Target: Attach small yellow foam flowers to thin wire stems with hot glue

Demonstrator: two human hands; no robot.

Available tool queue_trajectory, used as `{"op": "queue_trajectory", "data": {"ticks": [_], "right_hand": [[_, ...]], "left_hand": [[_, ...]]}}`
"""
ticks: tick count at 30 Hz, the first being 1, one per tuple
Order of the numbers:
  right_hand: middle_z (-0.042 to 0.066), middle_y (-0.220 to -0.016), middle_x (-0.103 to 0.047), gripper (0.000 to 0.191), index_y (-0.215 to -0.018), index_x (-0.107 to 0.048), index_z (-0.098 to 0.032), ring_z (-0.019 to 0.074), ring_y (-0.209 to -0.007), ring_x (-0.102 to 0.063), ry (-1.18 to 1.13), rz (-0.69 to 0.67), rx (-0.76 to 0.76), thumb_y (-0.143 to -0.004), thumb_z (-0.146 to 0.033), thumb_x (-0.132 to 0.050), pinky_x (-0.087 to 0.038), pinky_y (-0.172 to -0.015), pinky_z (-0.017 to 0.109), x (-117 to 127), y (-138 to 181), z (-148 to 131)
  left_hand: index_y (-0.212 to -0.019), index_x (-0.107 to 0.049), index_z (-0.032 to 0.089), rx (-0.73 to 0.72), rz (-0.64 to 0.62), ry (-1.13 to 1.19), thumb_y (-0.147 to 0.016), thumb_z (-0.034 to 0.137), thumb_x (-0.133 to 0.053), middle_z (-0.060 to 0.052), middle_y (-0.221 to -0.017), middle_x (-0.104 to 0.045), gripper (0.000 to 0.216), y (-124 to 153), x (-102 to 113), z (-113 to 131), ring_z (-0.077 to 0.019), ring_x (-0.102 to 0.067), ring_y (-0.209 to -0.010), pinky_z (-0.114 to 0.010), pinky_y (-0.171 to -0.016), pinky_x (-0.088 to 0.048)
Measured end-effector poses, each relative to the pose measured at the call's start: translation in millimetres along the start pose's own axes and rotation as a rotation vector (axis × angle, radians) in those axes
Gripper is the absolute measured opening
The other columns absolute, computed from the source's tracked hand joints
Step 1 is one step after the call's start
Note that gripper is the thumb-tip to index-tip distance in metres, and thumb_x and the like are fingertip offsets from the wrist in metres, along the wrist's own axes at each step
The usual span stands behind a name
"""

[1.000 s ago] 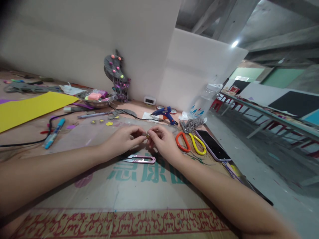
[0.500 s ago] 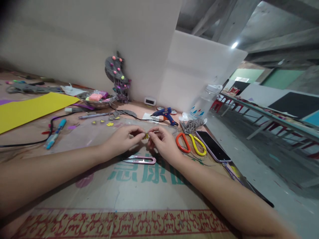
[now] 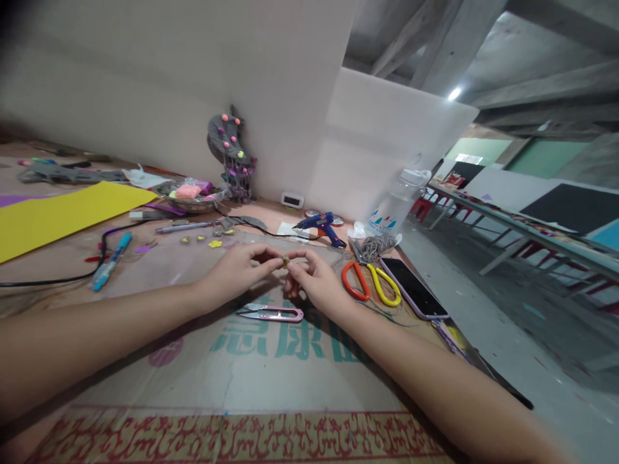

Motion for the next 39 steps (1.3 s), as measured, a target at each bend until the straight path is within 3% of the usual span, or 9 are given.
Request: {"op": "queue_trajectory", "data": {"ticks": [8, 17, 26, 39], "right_hand": [[-0.006, -0.053, -0.062, 0.035, -0.087, -0.047, -0.02, 0.0088, -0.041, -0.054, 0.024, 0.052, 0.011, -0.08, -0.05, -0.063, -0.037, -0.041, 0.019, 1.6, -2.9, 6.3], [-0.005, -0.054, -0.061, 0.034, -0.088, -0.047, -0.02, 0.0095, -0.042, -0.054, 0.088, 0.049, 0.006, -0.081, -0.05, -0.062, -0.036, -0.041, 0.019, 1.2, -2.4, 5.4], [-0.004, -0.06, -0.06, 0.037, -0.091, -0.053, -0.019, 0.0095, -0.047, -0.054, 0.061, 0.041, 0.024, -0.08, -0.053, -0.061, -0.043, -0.047, 0.022, 2.1, -1.0, 6.9], [-0.004, -0.059, -0.06, 0.026, -0.087, -0.057, -0.019, 0.0092, -0.048, -0.053, 0.17, 0.079, 0.033, -0.082, -0.044, -0.06, -0.041, -0.045, 0.021, 1.0, 0.1, 3.3]], "left_hand": [[-0.088, -0.066, 0.016, -0.009, -0.052, -0.022, -0.084, 0.032, -0.055, -0.003, -0.084, -0.071, 0.02, -1.1, -4.4, -8.1, -0.0171, -0.063, -0.077, -0.027, -0.069, -0.046], [-0.085, -0.065, 0.016, -0.012, -0.045, -0.034, -0.086, 0.033, -0.052, -0.003, -0.083, -0.07, 0.022, 0.0, -3.1, -1.0, -0.0178, -0.063, -0.079, -0.028, -0.07, -0.046], [-0.083, -0.064, 0.016, -0.004, 0.002, -0.046, -0.086, 0.032, -0.052, -0.003, -0.083, -0.07, 0.021, -1.4, -2.2, -2.5, -0.0173, -0.062, -0.078, -0.028, -0.071, -0.046], [-0.085, -0.065, 0.016, -0.034, -0.047, -0.033, -0.088, 0.037, -0.05, -0.004, -0.084, -0.07, 0.025, -0.4, -2.3, -3.8, -0.0175, -0.061, -0.078, -0.027, -0.069, -0.044]]}}
Point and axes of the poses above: each hand's wrist, its own y-axis away from the middle knuckle, its own x-axis out of the back of the hand, z = x × y, the point moved 1 cm from there along -y, towards the middle knuckle
